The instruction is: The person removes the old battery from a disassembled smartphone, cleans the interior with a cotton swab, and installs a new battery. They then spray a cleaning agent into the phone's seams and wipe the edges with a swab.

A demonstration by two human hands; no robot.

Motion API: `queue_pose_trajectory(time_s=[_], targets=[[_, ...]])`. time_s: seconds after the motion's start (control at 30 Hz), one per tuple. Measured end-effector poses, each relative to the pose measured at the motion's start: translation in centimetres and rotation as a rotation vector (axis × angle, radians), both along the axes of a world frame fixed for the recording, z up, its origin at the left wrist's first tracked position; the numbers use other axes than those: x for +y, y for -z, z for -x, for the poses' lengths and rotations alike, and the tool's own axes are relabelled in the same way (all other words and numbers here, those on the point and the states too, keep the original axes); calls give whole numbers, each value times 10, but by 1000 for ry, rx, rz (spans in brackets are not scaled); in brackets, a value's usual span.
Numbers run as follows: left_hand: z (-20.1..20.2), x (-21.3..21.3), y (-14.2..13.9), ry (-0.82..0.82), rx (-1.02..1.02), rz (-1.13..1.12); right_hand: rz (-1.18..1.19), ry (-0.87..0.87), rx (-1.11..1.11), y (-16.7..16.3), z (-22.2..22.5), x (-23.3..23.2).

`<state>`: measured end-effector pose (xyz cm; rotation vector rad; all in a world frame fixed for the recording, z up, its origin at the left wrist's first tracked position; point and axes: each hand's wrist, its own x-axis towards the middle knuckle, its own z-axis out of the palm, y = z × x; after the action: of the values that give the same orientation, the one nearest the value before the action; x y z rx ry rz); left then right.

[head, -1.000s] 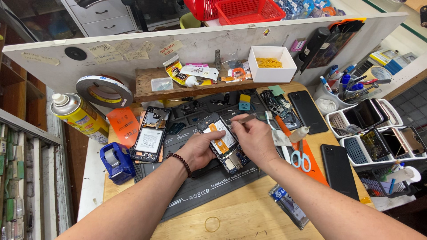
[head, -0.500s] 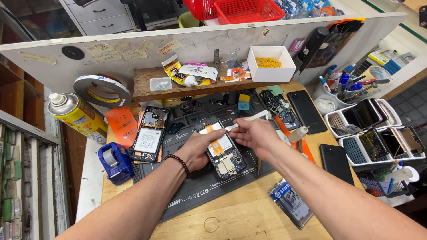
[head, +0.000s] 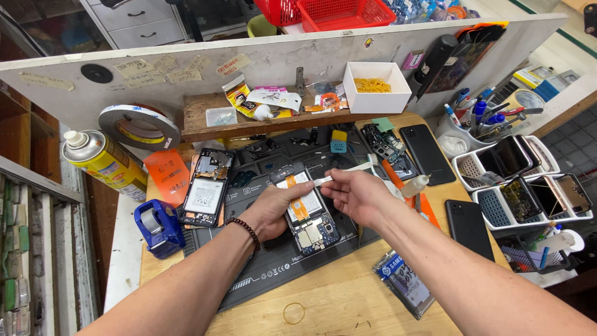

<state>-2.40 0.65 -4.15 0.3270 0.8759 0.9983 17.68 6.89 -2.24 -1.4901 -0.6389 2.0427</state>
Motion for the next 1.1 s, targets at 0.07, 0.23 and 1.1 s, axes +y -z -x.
queue_pose_trajectory(time_s=[0.07,0.23,1.1], targets=[[3,-1,1,-9,6,8,68,11,74,0,0,0],[0,4,6,-43,-12,13,-381,-68,-285,-19,15,-17],[0,18,9,-14,-76,133,-573,271,-762,29,-137,-10]])
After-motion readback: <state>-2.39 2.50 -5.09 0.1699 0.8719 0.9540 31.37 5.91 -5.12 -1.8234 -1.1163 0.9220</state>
